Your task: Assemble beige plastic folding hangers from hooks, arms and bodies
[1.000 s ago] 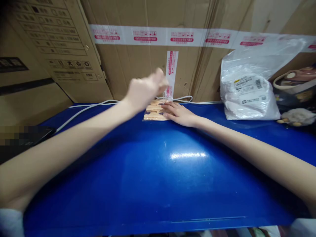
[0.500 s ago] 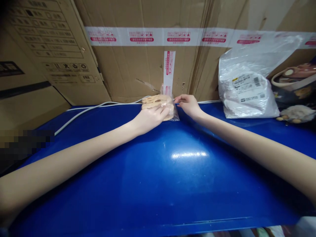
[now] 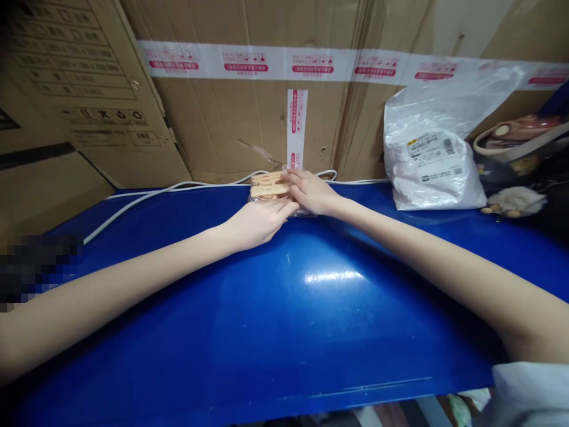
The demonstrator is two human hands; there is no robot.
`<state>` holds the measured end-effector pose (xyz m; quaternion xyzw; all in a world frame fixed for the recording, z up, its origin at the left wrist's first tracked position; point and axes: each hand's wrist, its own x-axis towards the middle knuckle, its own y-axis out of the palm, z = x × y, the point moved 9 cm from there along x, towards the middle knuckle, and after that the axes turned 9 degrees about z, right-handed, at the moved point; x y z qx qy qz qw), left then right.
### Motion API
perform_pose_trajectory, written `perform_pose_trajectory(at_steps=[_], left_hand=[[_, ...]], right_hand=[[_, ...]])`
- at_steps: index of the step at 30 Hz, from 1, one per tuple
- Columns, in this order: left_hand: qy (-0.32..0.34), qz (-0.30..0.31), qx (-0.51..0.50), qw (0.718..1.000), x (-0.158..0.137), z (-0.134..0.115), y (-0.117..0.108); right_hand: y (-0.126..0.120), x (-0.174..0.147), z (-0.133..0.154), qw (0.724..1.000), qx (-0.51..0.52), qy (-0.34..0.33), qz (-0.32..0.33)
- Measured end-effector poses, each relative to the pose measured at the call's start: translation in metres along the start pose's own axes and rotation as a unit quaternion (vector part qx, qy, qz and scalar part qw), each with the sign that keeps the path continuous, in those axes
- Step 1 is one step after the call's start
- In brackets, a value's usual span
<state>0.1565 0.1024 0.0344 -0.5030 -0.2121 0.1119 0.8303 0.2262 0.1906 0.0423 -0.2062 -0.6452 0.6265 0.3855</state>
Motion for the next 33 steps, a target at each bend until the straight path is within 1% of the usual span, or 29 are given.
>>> perform_pose_trajectory(at_steps=[2,4,6,9,13,19,22,25,27,29,31,32,33], left_hand=[[0.002,0.018,-0.046,0.999,-0.006,0.003,0.0],[0.001,0.033,-0.093,0.995,-0.01,0.007,0.0],[-0.003,0.041,-0.118,0.992,-0.011,0.011,0.001],[-0.005,0.044,-0.126,0.991,-0.007,0.012,0.002],[0.001,0.039,-0.107,0.993,0.001,0.011,0.005],[-0.018,0.034,-0.112,0.993,0.002,0.017,0.013],[-0.032,0.063,-0.141,0.988,-0.002,0.018,0.018],[-0.032,0.105,-0.16,0.981,-0.007,0.013,0.019],[-0.043,0.121,-0.157,0.979,-0.013,0.009,0.013],[-0.059,0.12,-0.148,0.98,-0.021,0.005,0.004],[-0.076,0.105,-0.14,0.982,-0.033,0.0,-0.007],[-0.085,0.095,-0.14,0.982,-0.041,-0.003,-0.012],[-0.091,0.089,-0.144,0.981,-0.048,-0.005,-0.016]], right_hand=[[0.005,0.005,-0.002,1.0,0.005,0.001,0.015],[0.006,0.008,-0.002,1.0,0.009,0.0,0.017],[0.007,0.009,-0.003,1.0,0.011,0.0,0.019],[0.006,0.01,-0.008,1.0,0.013,0.009,0.011],[0.008,0.013,-0.016,1.0,0.019,0.016,-0.003],[0.01,0.015,-0.014,1.0,0.022,0.009,-0.014],[0.01,0.015,-0.013,1.0,0.017,0.011,-0.005],[0.003,0.014,-0.011,1.0,0.004,0.023,0.009],[-0.007,0.009,-0.005,0.999,-0.007,0.031,0.01],[-0.022,-0.003,0.011,0.999,-0.024,0.029,-0.007],[-0.038,-0.021,0.037,0.998,-0.043,0.006,-0.044],[-0.042,-0.032,0.053,0.997,-0.053,-0.012,-0.058],[-0.042,-0.043,0.068,0.996,-0.058,-0.033,-0.057]])
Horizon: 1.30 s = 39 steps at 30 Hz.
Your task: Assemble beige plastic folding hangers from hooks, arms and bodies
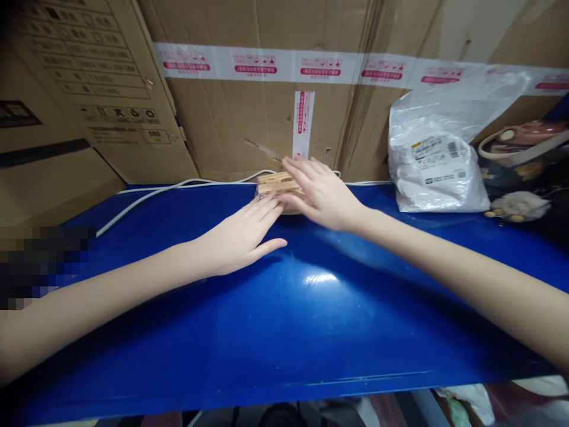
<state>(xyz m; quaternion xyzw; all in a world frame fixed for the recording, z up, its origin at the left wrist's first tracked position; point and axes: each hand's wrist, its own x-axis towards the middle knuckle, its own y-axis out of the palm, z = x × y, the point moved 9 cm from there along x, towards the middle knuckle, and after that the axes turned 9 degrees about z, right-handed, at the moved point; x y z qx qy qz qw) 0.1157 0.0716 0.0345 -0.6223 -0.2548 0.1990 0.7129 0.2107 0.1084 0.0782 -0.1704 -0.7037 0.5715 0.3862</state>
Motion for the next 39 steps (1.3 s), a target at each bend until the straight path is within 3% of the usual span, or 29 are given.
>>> perform_pose_trajectory(at_steps=[2,5,10,39], left_hand=[[0.002,0.007,-0.025,1.0,-0.017,-0.003,0.003],[0.006,0.057,-0.073,0.996,-0.036,-0.003,0.016],[-0.025,0.142,-0.127,0.981,-0.049,0.007,0.034],[-0.032,0.147,-0.121,0.981,-0.049,0.006,0.033]], right_hand=[[0.005,-0.02,0.028,0.999,0.015,-0.037,0.024],[0.031,-0.044,0.048,0.991,0.055,-0.06,0.102],[0.06,-0.055,0.031,0.978,0.121,0.003,0.167],[0.057,-0.054,0.034,0.977,0.103,-0.003,0.186]])
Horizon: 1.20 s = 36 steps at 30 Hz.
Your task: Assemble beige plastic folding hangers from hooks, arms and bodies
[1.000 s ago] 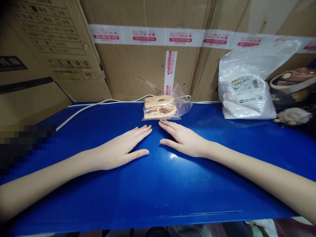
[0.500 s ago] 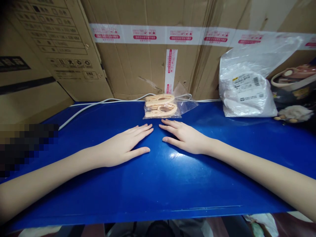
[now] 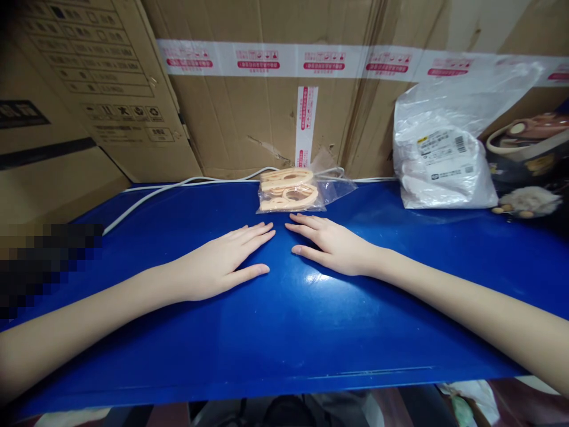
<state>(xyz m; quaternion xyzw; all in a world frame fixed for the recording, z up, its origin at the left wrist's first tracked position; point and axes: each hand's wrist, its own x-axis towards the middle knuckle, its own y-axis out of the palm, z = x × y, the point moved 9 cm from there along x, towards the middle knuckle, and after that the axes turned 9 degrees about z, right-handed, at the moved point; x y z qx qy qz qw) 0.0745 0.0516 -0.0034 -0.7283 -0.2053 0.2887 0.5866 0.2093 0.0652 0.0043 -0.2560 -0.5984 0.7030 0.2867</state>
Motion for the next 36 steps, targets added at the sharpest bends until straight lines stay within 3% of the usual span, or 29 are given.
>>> perform_pose_trajectory(at_steps=[9,11,13,14,16,17,19,20,23,29,33,36], left_hand=[[0.019,-0.029,-0.025,0.999,-0.002,-0.003,-0.002],[0.034,-0.091,-0.064,0.993,-0.002,-0.004,-0.015],[0.027,-0.191,-0.123,0.974,0.001,0.007,-0.039],[0.008,-0.244,-0.152,0.958,0.003,0.018,-0.052],[-0.061,-0.306,-0.211,0.926,0.015,0.048,-0.071],[-0.106,-0.315,-0.255,0.908,0.024,0.067,-0.076],[-0.183,-0.303,-0.347,0.869,0.045,0.1,-0.076],[-0.196,-0.291,-0.369,0.861,0.057,0.109,-0.076],[-0.201,-0.255,-0.442,0.836,0.087,0.123,-0.069],[-0.173,-0.293,-0.532,0.776,0.103,0.118,-0.064],[-0.169,-0.351,-0.555,0.735,0.09,0.107,-0.07],[-0.155,-0.361,-0.581,0.713,0.073,0.092,-0.073]], right_hand=[[-0.004,-0.004,0.012,0.999,-0.027,-0.028,-0.03],[-0.021,-0.009,0.022,0.993,-0.059,-0.055,-0.087],[-0.05,-0.014,0.019,0.981,-0.076,-0.049,-0.17],[-0.067,-0.015,0.007,0.975,-0.067,-0.019,-0.212],[-0.096,-0.014,-0.039,0.958,-0.033,0.107,-0.263],[-0.103,-0.011,-0.068,0.947,-0.011,0.187,-0.261],[-0.104,0.003,-0.113,0.946,0.025,0.256,-0.198],[-0.098,0.011,-0.131,0.946,0.054,0.281,-0.15],[-0.083,0.029,-0.159,0.943,0.091,0.306,-0.095],[-0.068,0.052,-0.156,0.936,0.163,0.293,-0.111],[-0.069,0.059,-0.14,0.933,0.225,0.251,-0.129],[-0.067,0.053,-0.12,0.919,0.307,0.2,-0.146]])
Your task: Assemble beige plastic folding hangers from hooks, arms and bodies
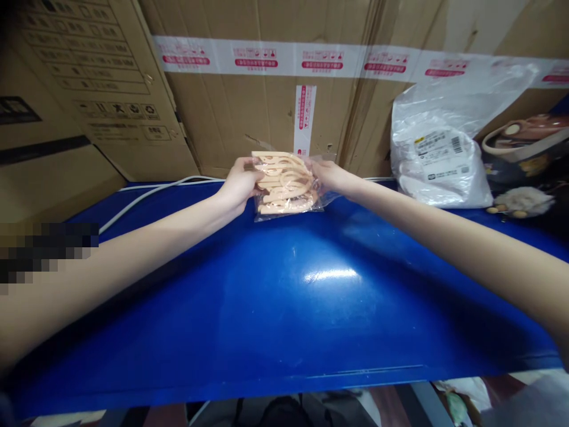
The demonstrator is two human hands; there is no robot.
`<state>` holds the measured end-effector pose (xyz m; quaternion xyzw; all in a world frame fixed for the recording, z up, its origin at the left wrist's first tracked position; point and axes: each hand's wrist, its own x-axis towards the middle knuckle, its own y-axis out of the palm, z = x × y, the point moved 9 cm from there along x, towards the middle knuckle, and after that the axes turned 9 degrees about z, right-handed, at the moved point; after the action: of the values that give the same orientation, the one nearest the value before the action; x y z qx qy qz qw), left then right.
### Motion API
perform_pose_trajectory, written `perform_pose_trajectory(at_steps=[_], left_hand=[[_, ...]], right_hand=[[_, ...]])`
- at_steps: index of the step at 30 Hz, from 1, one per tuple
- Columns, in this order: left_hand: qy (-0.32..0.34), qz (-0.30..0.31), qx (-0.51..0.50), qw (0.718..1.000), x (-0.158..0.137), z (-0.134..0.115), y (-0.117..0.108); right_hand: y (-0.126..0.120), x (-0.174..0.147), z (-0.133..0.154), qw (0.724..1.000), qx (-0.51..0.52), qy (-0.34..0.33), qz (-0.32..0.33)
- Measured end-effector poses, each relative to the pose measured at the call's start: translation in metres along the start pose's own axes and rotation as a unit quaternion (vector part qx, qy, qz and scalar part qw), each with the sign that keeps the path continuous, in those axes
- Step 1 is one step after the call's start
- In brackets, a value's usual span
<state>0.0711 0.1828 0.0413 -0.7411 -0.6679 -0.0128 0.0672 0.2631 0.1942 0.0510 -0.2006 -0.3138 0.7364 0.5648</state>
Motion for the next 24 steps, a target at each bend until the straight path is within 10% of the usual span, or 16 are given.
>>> perform_pose_trajectory(at_steps=[5,10,17,24], left_hand=[[-0.029,0.02,-0.101,0.994,-0.055,-0.006,-0.011],[-0.094,0.054,-0.143,0.984,-0.108,0.009,-0.021],[-0.16,0.104,-0.091,0.977,-0.127,0.029,-0.04],[-0.131,0.054,0.006,0.99,-0.134,0.021,-0.126]], right_hand=[[0.014,-0.049,0.023,0.999,0.03,-0.032,-0.009],[0.057,-0.092,0.048,0.978,0.154,-0.064,0.128],[0.085,-0.109,0.048,0.945,0.295,-0.031,0.138],[0.082,-0.118,0.019,0.945,0.309,0.081,0.064]])
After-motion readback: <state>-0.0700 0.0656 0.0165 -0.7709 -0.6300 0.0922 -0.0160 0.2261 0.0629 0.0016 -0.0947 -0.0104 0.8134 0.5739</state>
